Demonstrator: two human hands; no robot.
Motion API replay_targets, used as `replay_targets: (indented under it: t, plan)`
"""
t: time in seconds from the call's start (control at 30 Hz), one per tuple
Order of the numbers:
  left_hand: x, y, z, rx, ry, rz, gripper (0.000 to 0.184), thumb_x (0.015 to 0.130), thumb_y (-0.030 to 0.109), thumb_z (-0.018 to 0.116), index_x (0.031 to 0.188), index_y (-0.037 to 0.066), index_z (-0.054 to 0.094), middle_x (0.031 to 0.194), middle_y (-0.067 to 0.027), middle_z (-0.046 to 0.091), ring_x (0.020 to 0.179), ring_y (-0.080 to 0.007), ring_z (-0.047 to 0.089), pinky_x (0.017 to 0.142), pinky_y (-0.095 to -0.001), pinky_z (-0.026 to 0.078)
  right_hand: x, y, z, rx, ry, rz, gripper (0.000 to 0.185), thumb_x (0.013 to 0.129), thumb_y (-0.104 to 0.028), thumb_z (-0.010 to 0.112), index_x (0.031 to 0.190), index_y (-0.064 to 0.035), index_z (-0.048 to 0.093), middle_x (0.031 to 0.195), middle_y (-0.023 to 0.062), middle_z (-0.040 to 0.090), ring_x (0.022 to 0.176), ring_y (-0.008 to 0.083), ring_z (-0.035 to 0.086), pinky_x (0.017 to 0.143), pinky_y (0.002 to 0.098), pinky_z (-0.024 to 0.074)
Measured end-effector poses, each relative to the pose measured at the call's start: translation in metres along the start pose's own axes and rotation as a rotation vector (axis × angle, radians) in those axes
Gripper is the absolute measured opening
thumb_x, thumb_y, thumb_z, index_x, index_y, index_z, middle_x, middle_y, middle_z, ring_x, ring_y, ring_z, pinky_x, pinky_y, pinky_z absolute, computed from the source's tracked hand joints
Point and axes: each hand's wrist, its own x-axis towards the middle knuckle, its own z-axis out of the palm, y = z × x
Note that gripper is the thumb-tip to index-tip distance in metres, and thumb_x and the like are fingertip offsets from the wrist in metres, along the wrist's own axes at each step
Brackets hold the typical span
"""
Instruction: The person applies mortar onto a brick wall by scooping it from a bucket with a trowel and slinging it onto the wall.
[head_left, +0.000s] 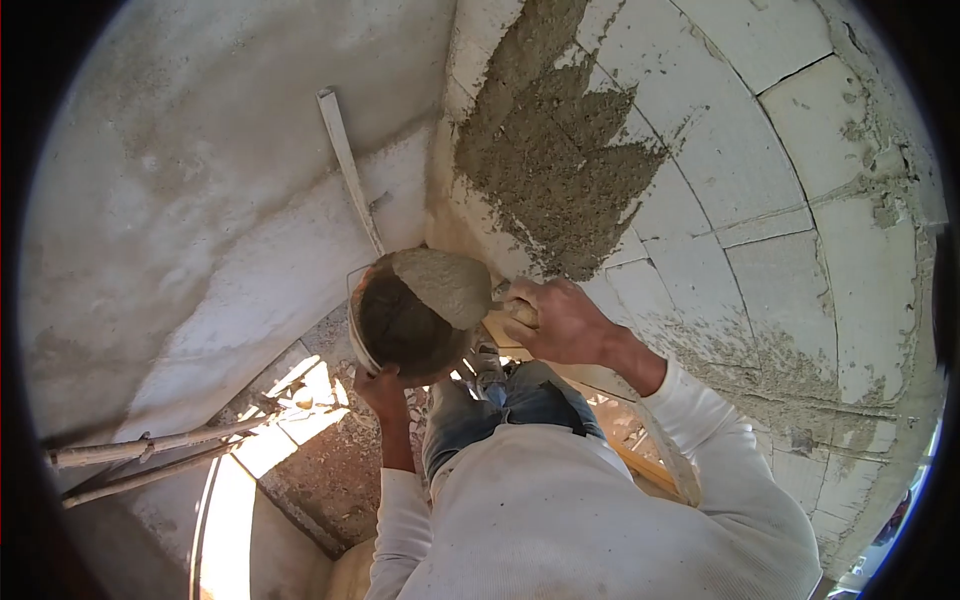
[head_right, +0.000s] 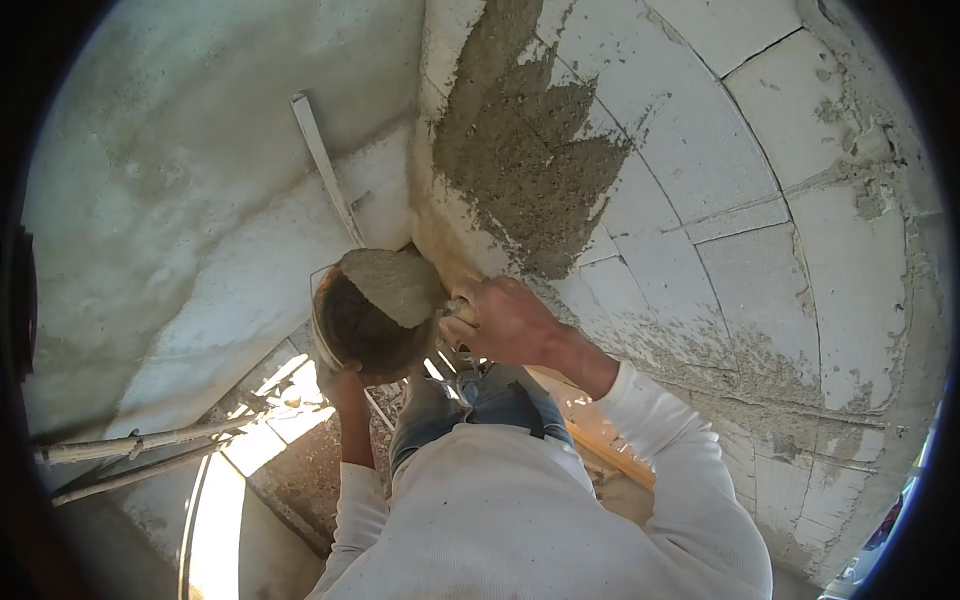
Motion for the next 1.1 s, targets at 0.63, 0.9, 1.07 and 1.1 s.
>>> replay_targets:
  t: [0.63,0.9,1.07,1.1]
  plan:
    - [0.022,-0.046,-0.103,0.553,0.059,0.216,0.048,0.073,0.002,0.063,0.119,-0.008,0.075,0.102,-0.0227,0.082,0.089,-0.0331,0.077,0.085,-0.0436,0.06,-0.021,0.046,-0.182,-0.168,0.061,0.339,0.021,0.095,-0.019,0.069,0.092,0.0012,0.068,0.074,0.0074,0.066,0.068,0.0198,0.066,0.065,0.0384,0.0558]
    - [0.019,-0.014,0.018,0.468,-0.154,0.221,0.033,0.082,0.001,0.066,0.112,-0.007,0.076,0.076,-0.0097,0.071,0.066,-0.019,0.068,0.061,-0.0391,0.055,-0.01,0.0,-0.01,-0.236,0.116,-0.176,0.037,0.091,-0.008,0.075,0.125,0.0013,0.064,0.102,0.0239,0.073,0.094,0.0416,0.075,0.078,0.0488,0.0596]
    - [0.023,0.011,0.071,0.42,-0.149,0.227,0.029,0.081,0.0,0.066,0.108,-0.005,0.076,0.076,-0.0069,0.069,0.066,-0.0164,0.066,0.061,-0.0372,0.055,-0.019,-0.023,-0.043,-0.014,0.633,-0.666,0.037,0.094,-0.005,0.077,0.127,0.0028,0.063,0.105,0.0243,0.073,0.078,0.0382,0.075,0.062,0.0436,0.0593]
    - [0.026,0.017,0.077,0.418,-0.152,0.222,0.032,0.081,0.0,0.067,0.112,-0.005,0.076,0.077,-0.0083,0.07,0.066,-0.0169,0.068,0.062,-0.0372,0.056,-0.01,0.017,-0.02,-0.093,0.646,-0.623,0.038,0.095,-0.006,0.076,0.129,0.0039,0.063,0.107,0.0248,0.073,0.08,0.0391,0.076,0.064,0.0445,0.0605]
